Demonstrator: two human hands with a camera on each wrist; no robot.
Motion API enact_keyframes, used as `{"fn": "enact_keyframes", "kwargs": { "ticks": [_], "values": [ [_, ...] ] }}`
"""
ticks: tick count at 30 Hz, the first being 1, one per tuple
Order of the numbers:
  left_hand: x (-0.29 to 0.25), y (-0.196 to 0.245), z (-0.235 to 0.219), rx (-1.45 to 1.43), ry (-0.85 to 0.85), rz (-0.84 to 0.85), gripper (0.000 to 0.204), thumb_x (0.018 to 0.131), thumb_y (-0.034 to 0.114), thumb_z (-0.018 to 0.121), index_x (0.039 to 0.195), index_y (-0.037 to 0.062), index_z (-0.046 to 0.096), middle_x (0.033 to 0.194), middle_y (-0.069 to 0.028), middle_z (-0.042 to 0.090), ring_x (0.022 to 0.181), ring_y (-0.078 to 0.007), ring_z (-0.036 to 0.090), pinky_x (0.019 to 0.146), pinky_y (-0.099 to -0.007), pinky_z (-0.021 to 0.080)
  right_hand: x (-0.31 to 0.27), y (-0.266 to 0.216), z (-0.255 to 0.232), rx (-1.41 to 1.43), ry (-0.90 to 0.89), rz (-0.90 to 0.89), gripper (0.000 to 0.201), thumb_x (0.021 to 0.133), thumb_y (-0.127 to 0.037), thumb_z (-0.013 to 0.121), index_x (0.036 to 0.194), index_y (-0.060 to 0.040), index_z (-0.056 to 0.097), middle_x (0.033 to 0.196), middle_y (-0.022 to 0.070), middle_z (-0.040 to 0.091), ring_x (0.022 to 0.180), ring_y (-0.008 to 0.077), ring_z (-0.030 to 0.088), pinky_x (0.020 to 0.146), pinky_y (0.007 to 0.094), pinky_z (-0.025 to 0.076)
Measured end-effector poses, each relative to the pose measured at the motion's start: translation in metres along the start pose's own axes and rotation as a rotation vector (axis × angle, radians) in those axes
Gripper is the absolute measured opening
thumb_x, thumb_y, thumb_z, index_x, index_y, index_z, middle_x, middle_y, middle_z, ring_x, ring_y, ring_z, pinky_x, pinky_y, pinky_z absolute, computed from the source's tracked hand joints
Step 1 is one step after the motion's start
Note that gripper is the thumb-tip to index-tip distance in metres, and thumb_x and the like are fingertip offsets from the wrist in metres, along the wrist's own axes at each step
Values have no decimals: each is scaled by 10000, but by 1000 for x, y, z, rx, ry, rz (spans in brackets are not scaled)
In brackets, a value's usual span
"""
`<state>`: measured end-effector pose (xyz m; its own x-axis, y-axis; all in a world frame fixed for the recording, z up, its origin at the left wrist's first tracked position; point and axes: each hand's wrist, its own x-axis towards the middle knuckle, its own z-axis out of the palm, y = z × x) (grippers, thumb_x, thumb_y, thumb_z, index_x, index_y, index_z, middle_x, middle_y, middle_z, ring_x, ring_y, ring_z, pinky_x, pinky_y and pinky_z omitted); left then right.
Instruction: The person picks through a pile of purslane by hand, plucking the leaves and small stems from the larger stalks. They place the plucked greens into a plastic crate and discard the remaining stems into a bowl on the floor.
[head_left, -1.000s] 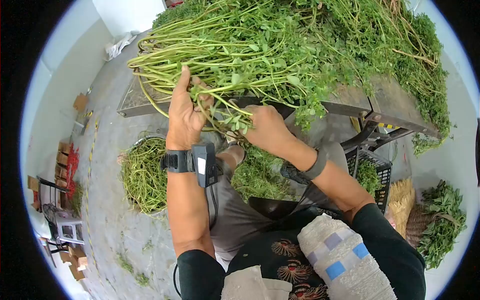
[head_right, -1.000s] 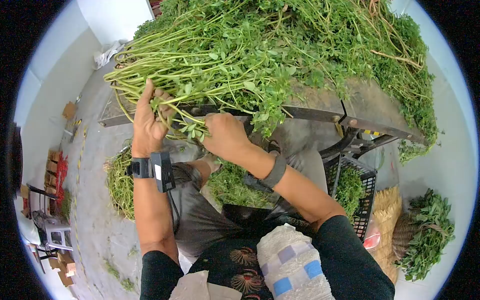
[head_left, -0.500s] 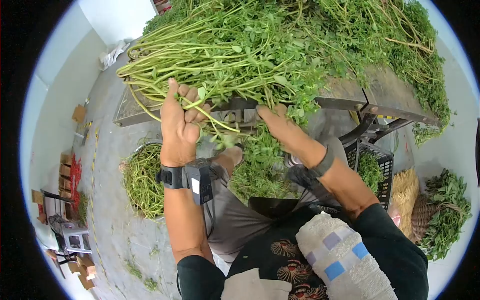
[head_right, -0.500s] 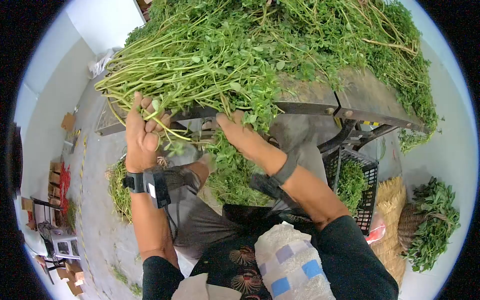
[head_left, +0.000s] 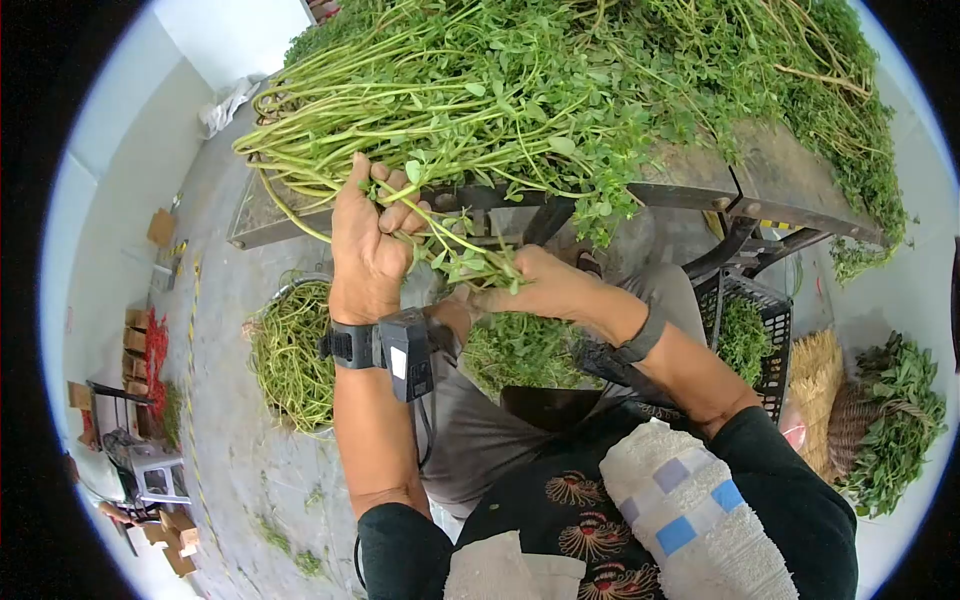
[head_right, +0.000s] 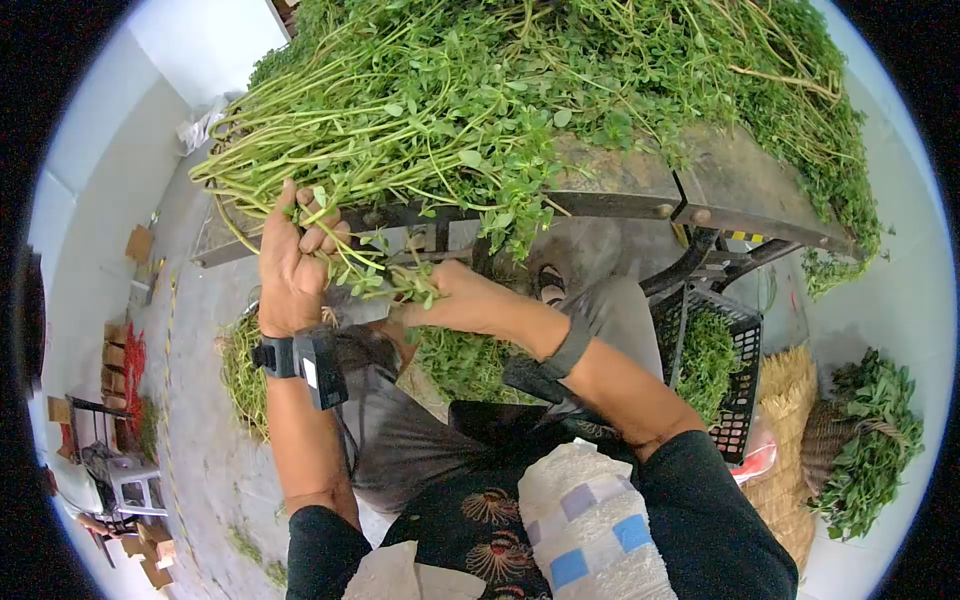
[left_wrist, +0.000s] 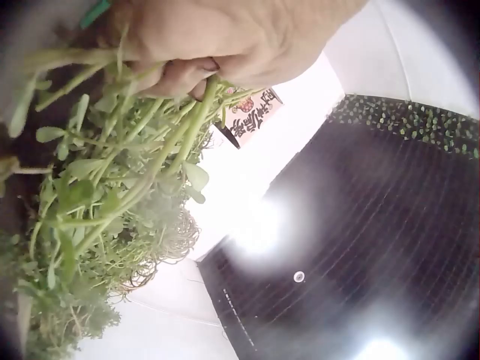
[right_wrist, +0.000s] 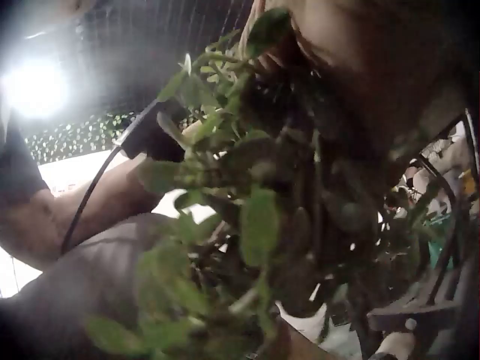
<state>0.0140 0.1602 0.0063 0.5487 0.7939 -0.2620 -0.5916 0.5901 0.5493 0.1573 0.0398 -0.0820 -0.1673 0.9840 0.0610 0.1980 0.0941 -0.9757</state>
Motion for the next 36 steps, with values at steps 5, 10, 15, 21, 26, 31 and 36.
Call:
{"fn": "enact_keyframes", "kwargs": {
  "ticks": [5,10,15,21,26,31,36],
  "values": [
    [0,-2,0,42,38,84,308,978,320,402,741,125,431,539,45,293,383,-73,200,399,-235,210,-12,-6,-12,13,-61,1,312,837,-295,650,926,-2,590,743,28,543,730,97,447,668,291,419],
    [-2,-6,3,63,99,130,294,977,305,402,745,127,430,543,47,298,391,-73,198,392,-231,202,-13,9,-7,24,-67,99,280,839,-267,625,911,1,583,708,13,508,706,102,434,654,284,411],
    [-5,-11,12,115,208,190,268,972,278,417,751,128,429,543,43,311,397,-75,206,389,-228,216,-6,2,-4,2,216,167,297,852,-281,592,998,-23,604,803,54,578,723,137,510,639,305,438],
    [7,6,-17,134,5,169,309,970,326,422,726,139,440,566,46,385,392,-84,218,413,-233,276,-39,16,-17,801,550,301,254,899,-203,564,1123,-87,595,971,74,573,769,162,562,717,384,530],
    [3,3,-11,173,65,163,315,966,358,426,738,144,465,580,37,404,405,-87,247,419,-240,277,-54,-26,-3,377,213,185,264,844,-234,663,1018,-47,596,886,21,605,811,125,575,675,273,492],
    [-2,3,-6,265,166,178,317,945,396,460,729,164,465,620,34,442,472,-129,369,452,-261,316,-6,-88,-17,-104,470,-244,260,786,-224,705,945,-21,669,631,31,597,590,68,499,531,268,423],
    [5,1,-13,239,85,162,327,934,412,483,723,163,459,626,29,441,516,-122,404,479,-253,357,33,-56,8,-173,282,-91,282,783,-183,645,1034,-55,663,664,74,607,567,118,518,554,289,437]
  ]
}}
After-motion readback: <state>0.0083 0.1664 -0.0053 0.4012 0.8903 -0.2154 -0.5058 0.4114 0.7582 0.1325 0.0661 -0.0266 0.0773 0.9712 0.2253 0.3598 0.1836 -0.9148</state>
